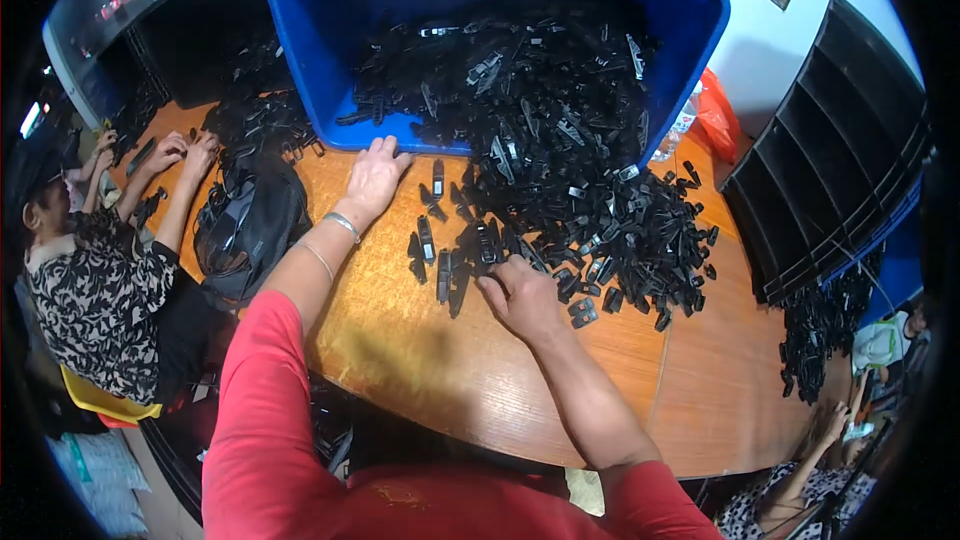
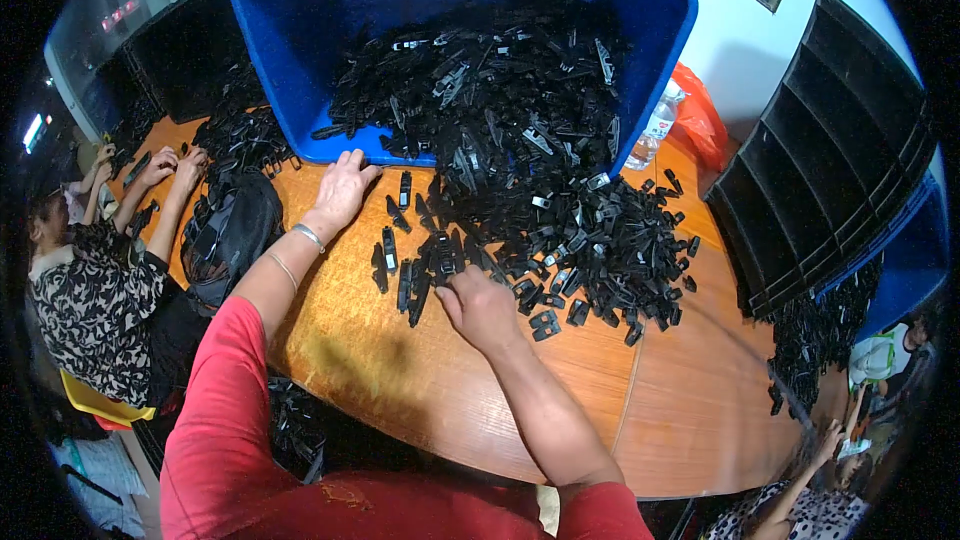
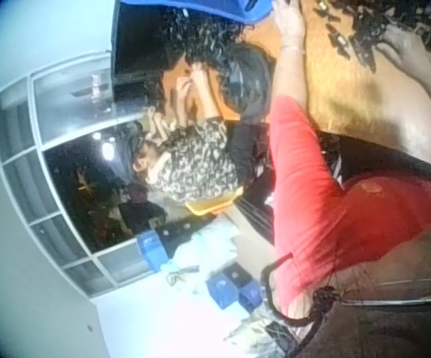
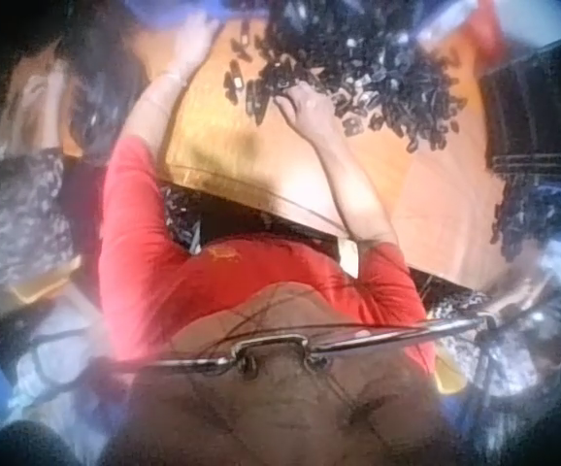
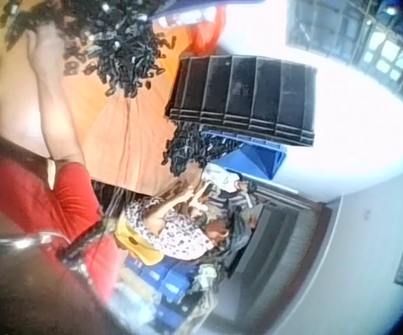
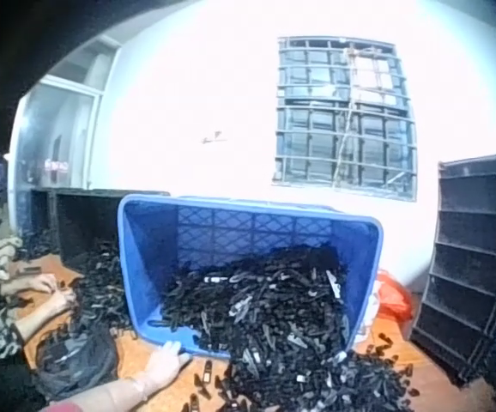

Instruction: The person repeatedly picks up plastic components from a pile on the table and assembles them together by hand.

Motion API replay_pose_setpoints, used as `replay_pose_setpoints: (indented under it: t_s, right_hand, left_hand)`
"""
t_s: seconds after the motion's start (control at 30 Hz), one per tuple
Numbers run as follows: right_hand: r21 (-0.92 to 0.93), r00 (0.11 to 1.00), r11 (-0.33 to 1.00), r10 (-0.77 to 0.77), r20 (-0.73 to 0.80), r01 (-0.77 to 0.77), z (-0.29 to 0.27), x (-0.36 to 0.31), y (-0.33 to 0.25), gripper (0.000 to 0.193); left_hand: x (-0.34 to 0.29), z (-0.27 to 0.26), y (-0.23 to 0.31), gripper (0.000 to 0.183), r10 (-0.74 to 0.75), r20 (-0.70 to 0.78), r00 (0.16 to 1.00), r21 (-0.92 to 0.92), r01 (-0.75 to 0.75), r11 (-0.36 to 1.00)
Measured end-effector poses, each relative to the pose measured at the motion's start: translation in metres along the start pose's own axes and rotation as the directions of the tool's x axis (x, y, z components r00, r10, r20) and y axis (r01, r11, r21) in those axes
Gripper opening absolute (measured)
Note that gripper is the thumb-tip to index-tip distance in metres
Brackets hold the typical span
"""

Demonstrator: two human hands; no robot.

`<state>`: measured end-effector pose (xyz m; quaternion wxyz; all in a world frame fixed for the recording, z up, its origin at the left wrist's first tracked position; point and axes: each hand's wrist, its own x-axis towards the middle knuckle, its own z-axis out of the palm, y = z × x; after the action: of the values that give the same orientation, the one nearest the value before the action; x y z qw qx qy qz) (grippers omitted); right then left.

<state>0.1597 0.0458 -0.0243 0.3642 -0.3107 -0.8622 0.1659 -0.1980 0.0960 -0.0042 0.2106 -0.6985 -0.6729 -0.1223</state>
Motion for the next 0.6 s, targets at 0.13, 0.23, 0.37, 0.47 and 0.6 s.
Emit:
replay_pose_setpoints:
  t_s: [0.13,0.23,0.37,0.47,0.6]
  right_hand:
    - [0.013,1.000,1.000,-0.012,0.006,0.012,0.002,0.003,0.001,0.021]
    - [0.032,1.000,0.999,0.025,-0.017,-0.024,-0.006,0.001,0.002,0.019]
    - [0.009,1.000,1.000,0.021,0.007,-0.021,0.001,0.004,-0.001,0.020]
    - [0.010,1.000,1.000,0.012,0.005,-0.012,0.004,0.004,0.000,0.020]
    - [0.013,1.000,1.000,-0.004,-0.005,0.004,0.002,0.006,0.001,0.020]
  left_hand:
    - [0.006,0.005,-0.008,0.018,0.082,0.039,0.996,0.060,-0.085,0.995]
    - [0.017,-0.001,-0.007,0.015,0.179,0.064,0.982,0.057,-0.182,0.982]
    - [0.006,-0.002,-0.023,0.013,0.208,0.065,0.976,-0.048,-0.205,0.978]
    - [0.000,-0.017,-0.024,0.013,0.314,0.120,0.942,-0.116,-0.301,0.947]
    - [-0.016,-0.043,0.008,0.015,0.559,0.195,0.806,-0.236,-0.515,0.824]
